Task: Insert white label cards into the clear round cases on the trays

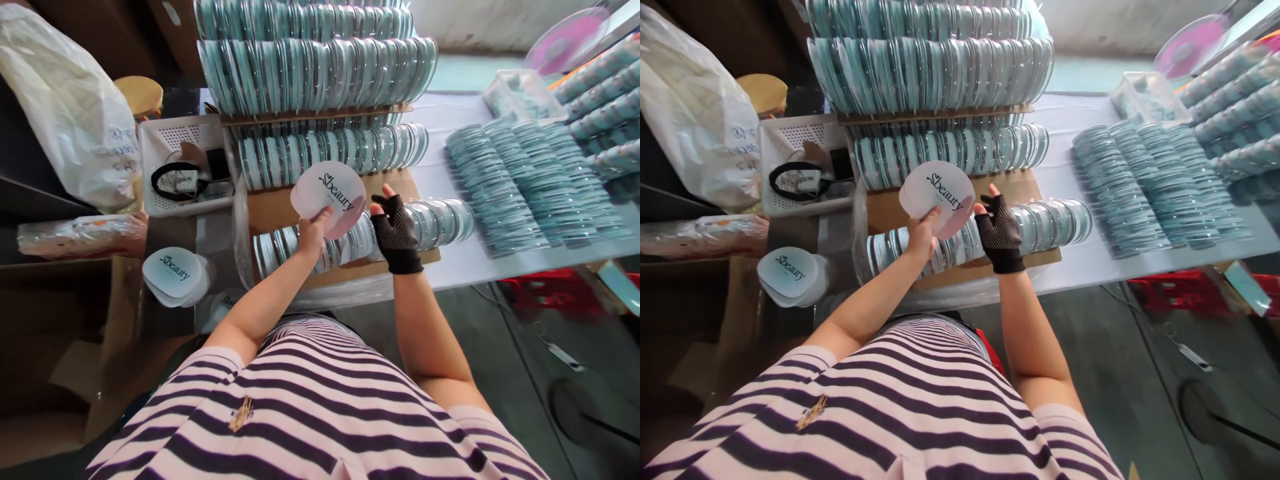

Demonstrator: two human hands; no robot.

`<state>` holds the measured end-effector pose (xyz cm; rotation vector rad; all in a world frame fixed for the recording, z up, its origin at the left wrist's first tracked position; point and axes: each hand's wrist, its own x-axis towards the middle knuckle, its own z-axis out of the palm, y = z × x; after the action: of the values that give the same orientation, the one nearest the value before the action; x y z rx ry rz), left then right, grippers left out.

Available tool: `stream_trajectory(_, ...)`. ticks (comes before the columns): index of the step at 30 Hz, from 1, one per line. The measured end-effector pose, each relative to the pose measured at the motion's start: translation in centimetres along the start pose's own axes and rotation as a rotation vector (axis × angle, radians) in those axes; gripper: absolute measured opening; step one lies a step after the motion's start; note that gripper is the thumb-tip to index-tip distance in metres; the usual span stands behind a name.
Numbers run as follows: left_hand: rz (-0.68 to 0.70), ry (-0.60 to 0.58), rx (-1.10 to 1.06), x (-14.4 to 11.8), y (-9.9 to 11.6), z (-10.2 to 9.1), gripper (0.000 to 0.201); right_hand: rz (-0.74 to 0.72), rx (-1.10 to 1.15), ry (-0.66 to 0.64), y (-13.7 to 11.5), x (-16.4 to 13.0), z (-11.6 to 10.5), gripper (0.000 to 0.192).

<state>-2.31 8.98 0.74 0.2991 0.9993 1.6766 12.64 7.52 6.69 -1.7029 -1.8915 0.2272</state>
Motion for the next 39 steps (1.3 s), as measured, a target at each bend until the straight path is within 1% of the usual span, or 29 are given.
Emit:
stream_trajectory(1,-0.010,-0.007,0.019,-0.4,0.2,-0.2,0.028,-0.053,0.011,0.025,-0.2,0.1,0.1,0.059)
stream_trajectory(3,-0.031,0.004,0.040,-1.2,0.5,-0.5,0.029,-0.145,-0.049,0.022,-1.1,-0.4,0.6,0.067)
stream_trajectory(5,-0.056,0.011,0.040,-1.8,0.8,-0.8,0.028,-0.197,-0.113,0.018,-2.4,-1.5,1.6,0.069)
stream_trajectory(6,-0.070,-0.009,0.036,-2.0,1.0,-0.9,0.025,-0.194,-0.113,0.016,-3.1,-2.1,2.2,0.067)
stream_trajectory(8,-0.092,-0.067,0.029,-2.1,1.3,-1.0,0.020,-0.105,-0.042,-0.003,-3.8,-2.8,3.0,0.058)
stream_trajectory(10,-0.103,-0.097,0.015,-1.7,1.8,-1.1,0.018,0.062,0.063,0.025,-3.6,-3.1,3.2,0.053)
stream_trajectory(12,-0.096,-0.062,-0.036,-0.9,2.6,-1.4,0.024,0.194,0.099,0.134,-2.6,-3.7,2.2,0.054)
stream_trajectory(13,-0.084,-0.035,-0.073,-0.3,3.1,-1.6,0.029,0.215,0.080,0.180,-2.1,-4.4,1.3,0.055)
stream_trajectory(14,-0.071,-0.011,-0.112,0.3,3.6,-1.9,0.035,0.212,0.042,0.197,-1.6,-5.4,0.3,0.055)
stream_trajectory(15,-0.062,0.007,-0.144,0.9,4.0,-2.2,0.040,0.194,-0.009,0.165,-1.2,-6.7,-0.8,0.055)
stream_trajectory(16,-0.059,0.021,-0.161,1.5,4.4,-2.6,0.044,0.172,-0.068,0.087,-1.0,-8.2,-1.8,0.053)
stream_trajectory(18,-0.073,0.024,-0.166,2.2,4.9,-3.1,0.048,0.155,-0.192,-0.139,-1.1,-11.4,-3.3,0.046)
stream_trajectory(20,-0.085,0.009,-0.162,2.4,4.9,-3.4,0.048,0.190,-0.308,-0.339,-1.6,-13.7,-3.6,0.040)
stream_trajectory(21,-0.083,-0.005,-0.164,2.4,4.8,-3.4,0.049,0.212,-0.347,-0.409,-1.9,-14.2,-3.4,0.038)
stream_trajectory(23,-0.079,-0.018,-0.173,2.2,4.6,-3.3,0.049,0.238,-0.379,-0.500,-2.7,-14.1,-2.1,0.036)
stream_trajectory(27,-0.072,-0.011,-0.193,2.0,4.3,-3.1,0.051,0.180,-0.380,-0.598,-3.7,-10.9,2.3,0.036)
stream_trajectory(29,-0.064,-0.003,-0.192,2.2,4.2,-3.1,0.052,0.147,-0.397,-0.606,-3.9,-9.6,4.1,0.038)
stream_trajectory(30,-0.060,0.003,-0.190,2.3,4.2,-3.1,0.052,0.131,-0.399,-0.591,-3.9,-9.3,4.6,0.038)
stream_trajectory(32,-0.056,0.015,-0.187,2.6,4.1,-3.2,0.052,0.097,-0.393,-0.519,-3.8,-9.2,5.0,0.038)
stream_trajectory(35,-0.058,0.031,-0.184,3.0,3.9,-3.3,0.051,0.064,-0.384,-0.417,-3.4,-9.6,4.6,0.034)
stream_trajectory(37,-0.052,0.021,-0.183,3.1,3.8,-3.3,0.049,0.077,-0.392,-0.382,-3.3,-9.6,4.7,0.031)
stream_trajectory(39,-0.047,-0.007,-0.187,3.1,3.7,-3.4,0.047,0.083,-0.404,-0.390,-3.3,-9.3,5.6,0.030)
